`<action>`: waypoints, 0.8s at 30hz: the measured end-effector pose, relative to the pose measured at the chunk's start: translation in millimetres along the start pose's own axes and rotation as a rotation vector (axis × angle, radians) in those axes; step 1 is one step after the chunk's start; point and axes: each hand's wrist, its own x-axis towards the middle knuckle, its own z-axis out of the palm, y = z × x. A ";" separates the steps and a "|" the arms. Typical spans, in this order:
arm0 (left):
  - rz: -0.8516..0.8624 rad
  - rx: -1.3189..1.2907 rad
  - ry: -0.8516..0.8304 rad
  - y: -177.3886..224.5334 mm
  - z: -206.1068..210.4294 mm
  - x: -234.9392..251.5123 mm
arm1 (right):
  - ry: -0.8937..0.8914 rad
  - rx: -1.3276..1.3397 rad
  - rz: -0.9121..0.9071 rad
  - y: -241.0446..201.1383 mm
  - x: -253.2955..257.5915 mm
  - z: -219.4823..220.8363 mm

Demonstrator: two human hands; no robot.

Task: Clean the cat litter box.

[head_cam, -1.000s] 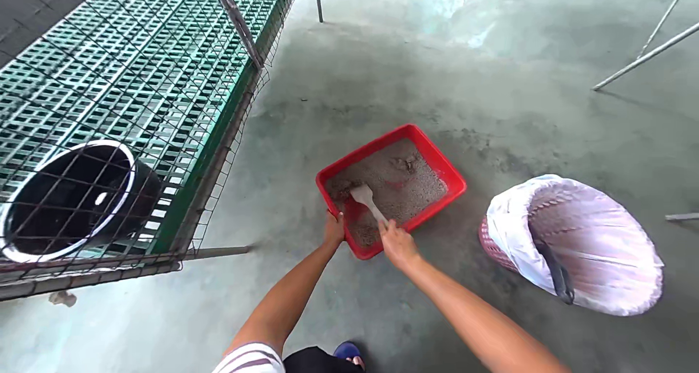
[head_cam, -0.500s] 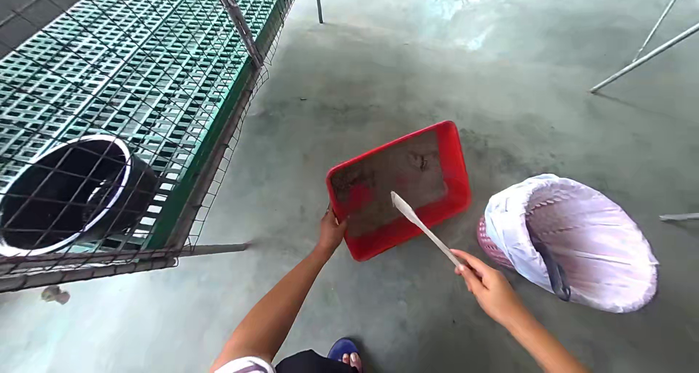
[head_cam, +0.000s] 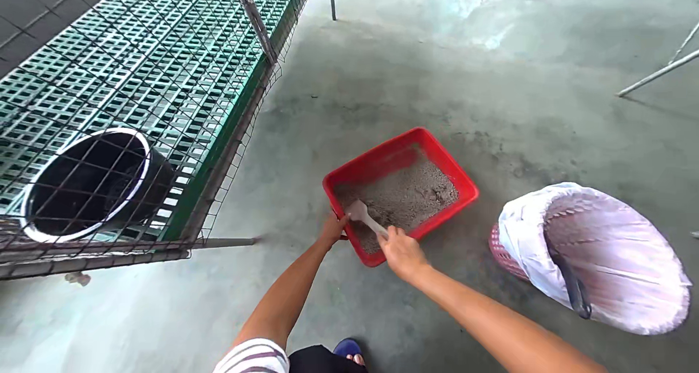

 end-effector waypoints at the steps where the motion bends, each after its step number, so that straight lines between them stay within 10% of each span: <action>1: 0.002 0.007 -0.001 -0.1 -0.9 0.2 | 0.006 0.007 0.002 -7.0 16.6 3.7; 24: -0.055 0.035 -0.011 3.9 -0.6 -1.4 | -0.009 0.085 0.172 -12.9 29.2 -2.2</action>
